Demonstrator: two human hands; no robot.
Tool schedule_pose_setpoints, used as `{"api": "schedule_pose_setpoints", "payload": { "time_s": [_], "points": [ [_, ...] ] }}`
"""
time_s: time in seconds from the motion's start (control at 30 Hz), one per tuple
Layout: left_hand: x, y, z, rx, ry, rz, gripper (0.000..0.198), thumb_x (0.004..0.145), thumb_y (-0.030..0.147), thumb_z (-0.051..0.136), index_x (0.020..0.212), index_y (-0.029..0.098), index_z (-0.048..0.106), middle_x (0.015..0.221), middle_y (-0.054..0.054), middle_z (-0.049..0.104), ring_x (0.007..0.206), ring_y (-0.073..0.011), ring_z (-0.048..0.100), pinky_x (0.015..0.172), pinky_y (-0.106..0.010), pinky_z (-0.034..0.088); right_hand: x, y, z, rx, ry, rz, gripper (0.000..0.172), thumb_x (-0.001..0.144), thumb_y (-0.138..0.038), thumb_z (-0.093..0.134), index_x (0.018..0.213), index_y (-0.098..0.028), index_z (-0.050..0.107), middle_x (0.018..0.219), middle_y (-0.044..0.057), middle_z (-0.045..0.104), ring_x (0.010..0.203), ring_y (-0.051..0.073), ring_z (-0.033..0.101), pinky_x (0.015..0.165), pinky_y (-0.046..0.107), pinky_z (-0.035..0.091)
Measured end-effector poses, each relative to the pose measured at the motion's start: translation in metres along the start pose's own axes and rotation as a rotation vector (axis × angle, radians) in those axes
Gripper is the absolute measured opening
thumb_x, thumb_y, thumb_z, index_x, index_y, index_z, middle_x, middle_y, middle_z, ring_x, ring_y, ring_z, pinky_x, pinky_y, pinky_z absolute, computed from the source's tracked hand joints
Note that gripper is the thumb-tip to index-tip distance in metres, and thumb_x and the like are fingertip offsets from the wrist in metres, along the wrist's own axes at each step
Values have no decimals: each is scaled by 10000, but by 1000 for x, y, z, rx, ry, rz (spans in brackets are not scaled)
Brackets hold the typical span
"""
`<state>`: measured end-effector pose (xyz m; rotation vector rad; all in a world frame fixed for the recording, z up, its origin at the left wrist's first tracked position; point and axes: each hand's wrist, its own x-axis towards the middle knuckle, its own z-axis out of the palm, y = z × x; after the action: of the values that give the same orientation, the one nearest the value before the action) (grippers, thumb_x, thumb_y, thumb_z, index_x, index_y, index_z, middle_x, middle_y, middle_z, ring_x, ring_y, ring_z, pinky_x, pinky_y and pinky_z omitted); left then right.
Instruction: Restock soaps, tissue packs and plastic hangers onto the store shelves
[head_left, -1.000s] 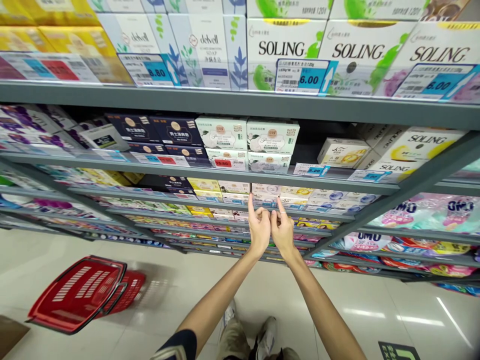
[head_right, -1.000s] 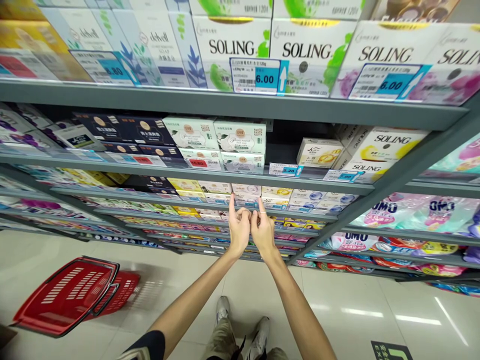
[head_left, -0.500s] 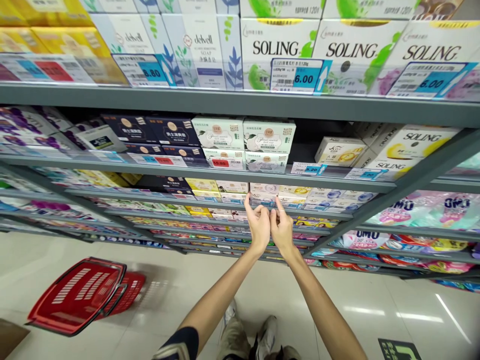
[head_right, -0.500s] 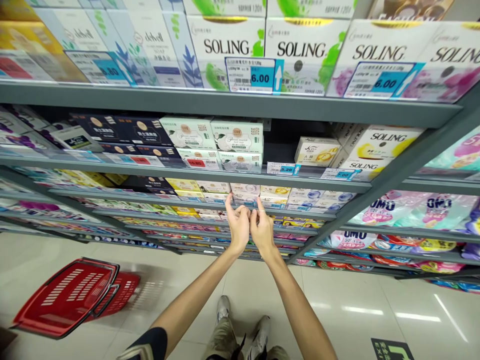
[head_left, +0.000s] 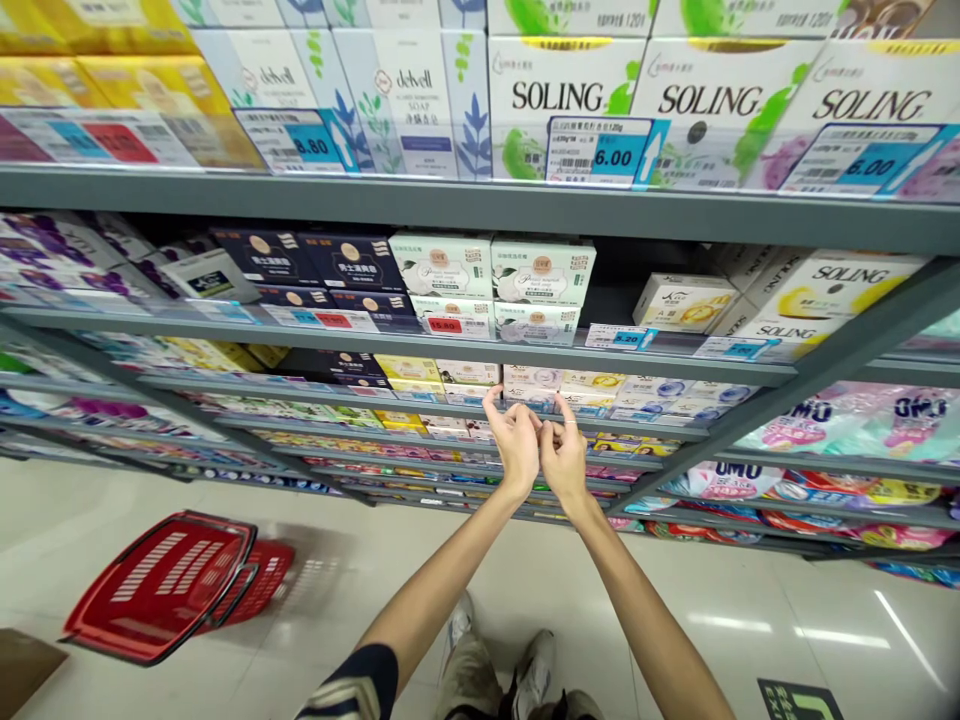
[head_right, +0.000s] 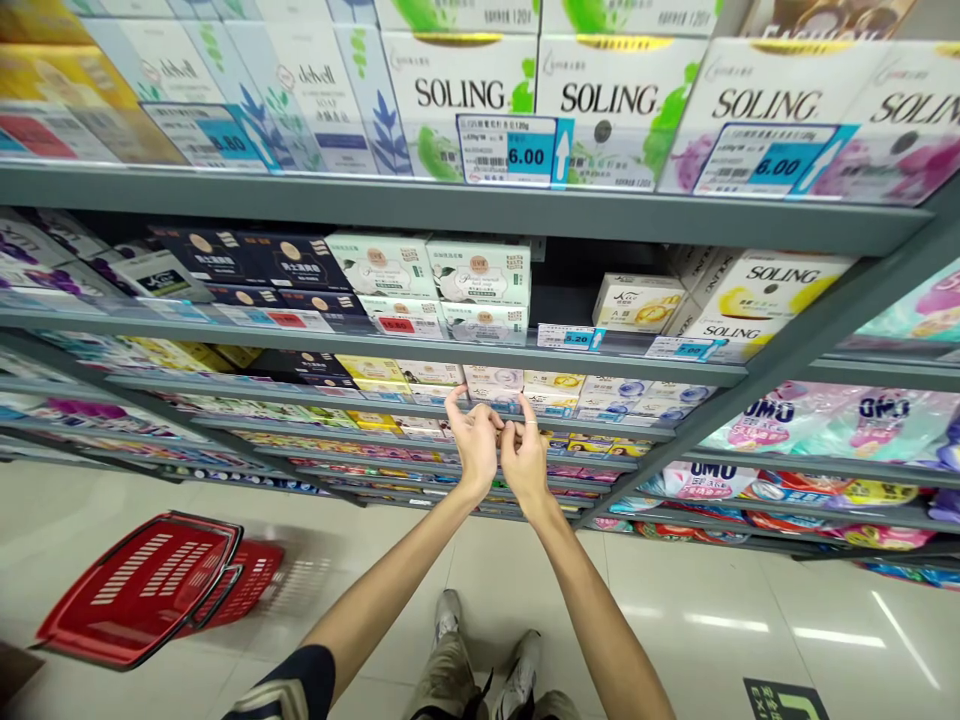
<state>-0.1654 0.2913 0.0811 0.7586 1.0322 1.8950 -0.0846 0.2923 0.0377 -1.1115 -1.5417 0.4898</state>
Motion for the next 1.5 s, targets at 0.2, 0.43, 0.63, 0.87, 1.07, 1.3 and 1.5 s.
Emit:
{"api": "schedule_pose_setpoints", "payload": {
  "time_s": [0.2, 0.43, 0.63, 0.87, 1.07, 1.3, 1.5],
  "points": [
    [-1, 0, -2, -8, -9, 24, 598, 856, 160, 539, 1427, 236, 377, 617, 96, 585, 522, -103, 500, 593, -193, 430, 0, -1, 2, 36, -1, 10, 616, 1005, -302, 477, 1583, -102, 394, 604, -66, 616, 475, 116, 499, 538, 222, 458],
    [2, 2, -13, -14, -45, 46, 606, 856, 180, 561, 1429, 227, 371, 610, 106, 576, 500, -104, 482, 528, -181, 390, -3, -9, 3, -1, 17, -36, 551, 1018, -298, 464, 1529, -91, 487, 629, -16, 674, 518, 147, 586, 598, 257, 514],
    [0, -2, -26, 34, -55, 90, 686, 863, 157, 555, 1526, 201, 385, 574, 111, 532, 527, -98, 500, 621, -191, 467, -4, -11, 6, -3, 56, -31, 532, 1038, -332, 454, 1521, -113, 492, 666, 2, 694, 534, 148, 604, 602, 265, 530],
    [-3, -3, -27, 62, -103, 64, 734, 870, 151, 553, 1580, 181, 370, 597, 93, 575, 550, -96, 544, 683, -210, 495, 1, -6, 7, -32, 51, -74, 560, 1029, -305, 460, 1544, -85, 459, 621, -55, 593, 513, 128, 518, 589, 254, 460],
    [-2, -2, -27, 40, -147, 61, 714, 864, 131, 539, 1554, 179, 363, 575, 100, 575, 543, -102, 541, 663, -209, 488, 1, -9, 5, -17, 56, -35, 556, 1028, -320, 470, 1542, -109, 477, 622, -58, 585, 504, 121, 502, 568, 245, 450],
    [-3, 0, -28, 36, -150, 57, 719, 867, 142, 551, 1562, 167, 370, 602, 86, 602, 576, -107, 562, 708, -233, 520, 1, -9, 4, 48, 70, 11, 576, 1018, -347, 495, 1546, -118, 470, 655, -30, 665, 538, 137, 590, 613, 254, 528],
    [-1, -1, -29, 28, -186, 32, 722, 862, 146, 558, 1559, 158, 371, 603, 83, 603, 579, -112, 563, 699, -242, 525, 3, -14, 3, 81, 65, 45, 558, 1002, -340, 517, 1517, -129, 493, 625, -44, 645, 513, 130, 550, 586, 245, 509]
  ]
}}
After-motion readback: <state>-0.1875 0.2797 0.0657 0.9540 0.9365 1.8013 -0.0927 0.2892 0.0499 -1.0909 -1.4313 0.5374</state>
